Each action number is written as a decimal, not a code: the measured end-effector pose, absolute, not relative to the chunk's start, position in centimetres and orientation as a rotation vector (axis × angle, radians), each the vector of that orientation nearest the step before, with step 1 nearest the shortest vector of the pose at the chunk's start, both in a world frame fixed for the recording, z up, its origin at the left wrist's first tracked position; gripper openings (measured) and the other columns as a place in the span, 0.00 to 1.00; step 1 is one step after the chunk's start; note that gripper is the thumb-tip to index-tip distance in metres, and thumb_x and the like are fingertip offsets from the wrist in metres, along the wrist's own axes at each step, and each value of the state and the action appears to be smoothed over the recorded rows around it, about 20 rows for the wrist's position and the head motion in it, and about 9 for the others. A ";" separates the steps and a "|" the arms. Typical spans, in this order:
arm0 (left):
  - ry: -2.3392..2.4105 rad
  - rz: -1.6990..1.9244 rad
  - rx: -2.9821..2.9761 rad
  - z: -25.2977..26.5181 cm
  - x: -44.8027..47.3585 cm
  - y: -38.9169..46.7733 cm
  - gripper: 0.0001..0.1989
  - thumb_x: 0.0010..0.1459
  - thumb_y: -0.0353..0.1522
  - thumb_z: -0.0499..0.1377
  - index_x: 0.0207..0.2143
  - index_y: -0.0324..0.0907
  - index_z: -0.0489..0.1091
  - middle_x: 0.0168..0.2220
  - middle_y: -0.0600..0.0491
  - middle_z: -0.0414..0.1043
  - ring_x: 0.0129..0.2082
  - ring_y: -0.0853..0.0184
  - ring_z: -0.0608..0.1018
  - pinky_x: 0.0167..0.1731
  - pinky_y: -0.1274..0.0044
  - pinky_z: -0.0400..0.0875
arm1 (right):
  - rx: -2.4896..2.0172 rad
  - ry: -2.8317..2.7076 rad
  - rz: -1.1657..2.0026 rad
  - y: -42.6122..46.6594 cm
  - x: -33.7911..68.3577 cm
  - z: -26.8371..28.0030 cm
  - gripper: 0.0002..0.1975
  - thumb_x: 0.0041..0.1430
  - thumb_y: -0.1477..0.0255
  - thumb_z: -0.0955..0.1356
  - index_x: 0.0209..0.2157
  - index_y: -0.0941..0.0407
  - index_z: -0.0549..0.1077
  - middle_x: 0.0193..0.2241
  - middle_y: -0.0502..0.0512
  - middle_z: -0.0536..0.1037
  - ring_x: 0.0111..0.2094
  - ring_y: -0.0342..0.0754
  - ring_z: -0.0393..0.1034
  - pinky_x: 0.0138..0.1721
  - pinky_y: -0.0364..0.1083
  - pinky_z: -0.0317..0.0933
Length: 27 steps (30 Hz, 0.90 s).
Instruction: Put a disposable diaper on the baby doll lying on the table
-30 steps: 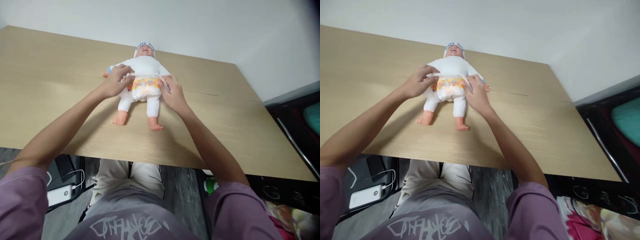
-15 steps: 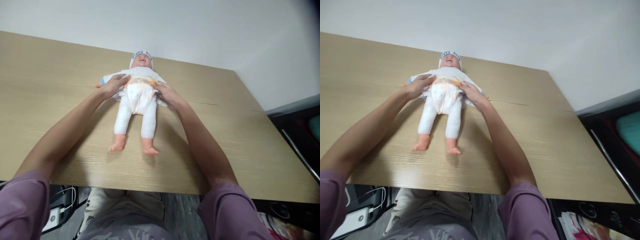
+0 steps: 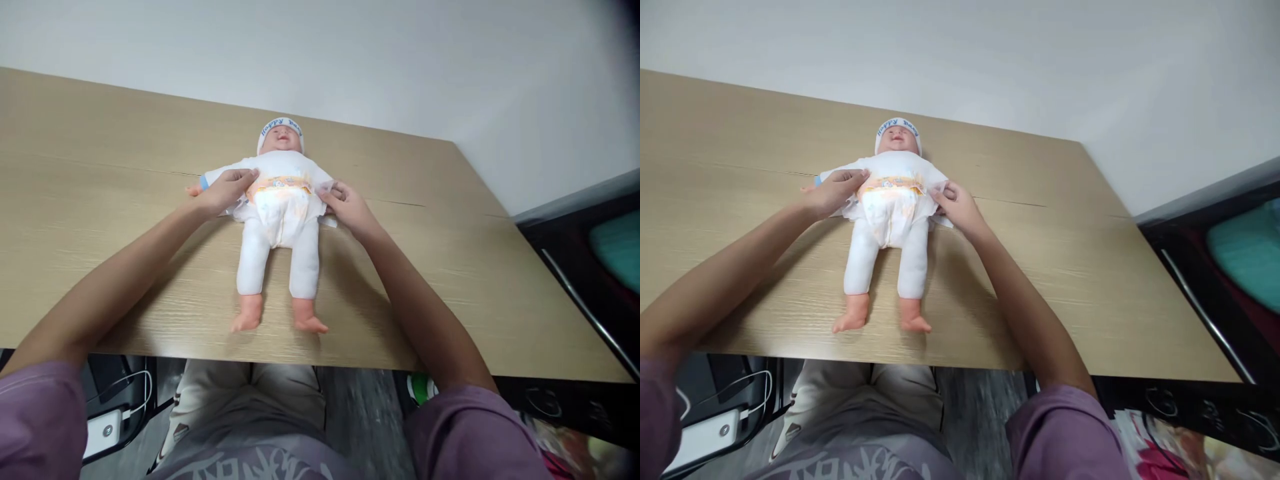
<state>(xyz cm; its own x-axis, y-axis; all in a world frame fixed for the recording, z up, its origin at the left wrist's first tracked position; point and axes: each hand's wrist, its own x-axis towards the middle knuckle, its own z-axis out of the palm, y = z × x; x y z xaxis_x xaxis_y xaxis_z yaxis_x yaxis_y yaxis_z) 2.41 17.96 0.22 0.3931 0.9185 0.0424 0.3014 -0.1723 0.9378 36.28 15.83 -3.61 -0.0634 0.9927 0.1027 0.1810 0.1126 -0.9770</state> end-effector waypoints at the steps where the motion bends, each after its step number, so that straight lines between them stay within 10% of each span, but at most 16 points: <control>1: 1.131 0.832 1.739 0.4 2.6 18.1 0.29 0.79 0.55 0.58 0.31 0.45 0.62 0.29 0.51 0.60 0.28 0.64 0.67 0.34 0.70 0.68 | -1.266 -1.428 0.975 15.5 36.5 -4.0 0.27 0.61 0.42 0.82 0.46 0.48 0.79 0.36 0.53 0.86 0.37 0.54 0.83 0.45 0.55 0.83; 12: 1.148 1.150 2.448 4.9 7.4 16.1 0.16 0.82 0.47 0.57 0.52 0.47 0.77 0.59 0.41 0.80 0.65 0.45 0.75 0.73 0.49 0.65 | -1.592 -1.766 0.165 9.3 38.4 -6.4 0.13 0.68 0.57 0.76 0.44 0.49 0.74 0.40 0.57 0.83 0.44 0.60 0.78 0.57 0.61 0.74; 27: 1.143 0.675 2.689 3.4 12.2 14.5 0.22 0.63 0.50 0.76 0.51 0.45 0.86 0.62 0.40 0.77 0.69 0.30 0.70 0.69 0.42 0.67 | -1.506 -1.514 0.734 9.9 38.3 -5.1 0.24 0.66 0.47 0.73 0.27 0.48 0.66 0.24 0.47 0.67 0.28 0.50 0.62 0.36 0.51 0.62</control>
<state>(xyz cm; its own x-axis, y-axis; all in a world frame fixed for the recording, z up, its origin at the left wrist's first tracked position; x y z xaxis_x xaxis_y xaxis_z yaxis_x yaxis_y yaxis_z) 12.21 14.53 3.36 0.6099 0.7122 0.3476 0.6480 -0.7006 0.2986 38.28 9.93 -5.08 0.0929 0.9821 0.1639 0.4796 0.1002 -0.8718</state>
